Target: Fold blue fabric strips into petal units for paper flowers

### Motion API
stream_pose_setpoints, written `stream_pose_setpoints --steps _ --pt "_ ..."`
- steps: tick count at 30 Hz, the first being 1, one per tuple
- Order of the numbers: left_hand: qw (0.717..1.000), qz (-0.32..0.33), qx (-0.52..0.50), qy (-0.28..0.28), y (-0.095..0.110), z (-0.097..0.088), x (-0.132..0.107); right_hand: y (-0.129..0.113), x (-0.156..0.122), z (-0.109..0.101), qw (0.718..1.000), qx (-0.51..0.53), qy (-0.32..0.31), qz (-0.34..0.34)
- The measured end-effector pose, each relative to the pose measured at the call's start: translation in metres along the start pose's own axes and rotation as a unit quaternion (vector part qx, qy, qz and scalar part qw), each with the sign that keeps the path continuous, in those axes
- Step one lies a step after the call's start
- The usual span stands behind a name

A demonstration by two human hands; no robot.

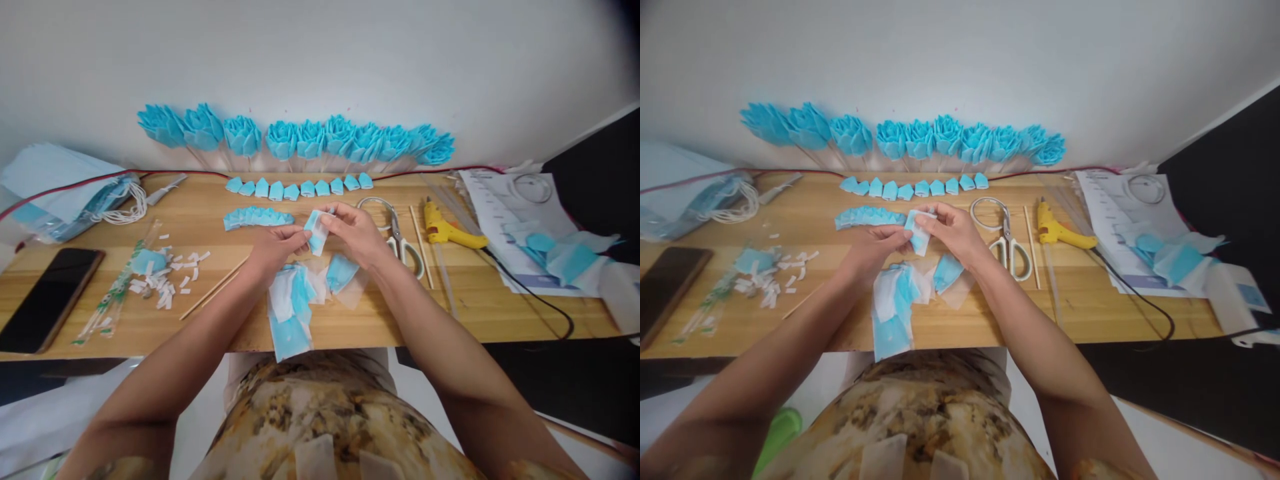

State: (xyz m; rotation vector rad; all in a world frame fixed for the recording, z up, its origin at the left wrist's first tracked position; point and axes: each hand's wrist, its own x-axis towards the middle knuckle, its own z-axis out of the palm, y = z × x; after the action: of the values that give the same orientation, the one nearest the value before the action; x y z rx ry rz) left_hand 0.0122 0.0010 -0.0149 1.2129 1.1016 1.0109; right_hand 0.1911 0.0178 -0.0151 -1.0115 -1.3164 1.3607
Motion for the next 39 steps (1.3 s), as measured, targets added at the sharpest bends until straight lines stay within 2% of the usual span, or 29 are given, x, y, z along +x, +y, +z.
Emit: stream_pose_setpoints --steps 7,15,20,25,29,39 --pt "0.999 -0.031 0.019 -0.008 0.004 0.002 -0.003 0.003 0.0 -0.001 0.997 -0.066 0.025 -0.029" --pt "0.999 -0.014 0.003 -0.031 0.007 0.001 -0.002 0.007 0.002 -0.003 0.988 -0.113 0.031 -0.096" --pt "0.999 -0.019 -0.001 -0.03 0.004 0.0 0.0 0.001 0.0 -0.004 0.974 -0.167 0.014 -0.149" --pt "0.998 -0.029 -0.037 -0.035 0.0 -0.003 0.001 -0.005 -0.002 -0.008 0.956 -0.213 -0.03 -0.2" --pt "0.996 -0.035 -0.074 -0.04 0.0 -0.004 0.001 -0.008 -0.003 -0.009 0.949 -0.244 -0.044 -0.194" --pt "0.996 -0.01 -0.064 -0.061 -0.001 -0.005 0.001 -0.012 -0.005 -0.008 0.945 -0.27 -0.037 -0.184"
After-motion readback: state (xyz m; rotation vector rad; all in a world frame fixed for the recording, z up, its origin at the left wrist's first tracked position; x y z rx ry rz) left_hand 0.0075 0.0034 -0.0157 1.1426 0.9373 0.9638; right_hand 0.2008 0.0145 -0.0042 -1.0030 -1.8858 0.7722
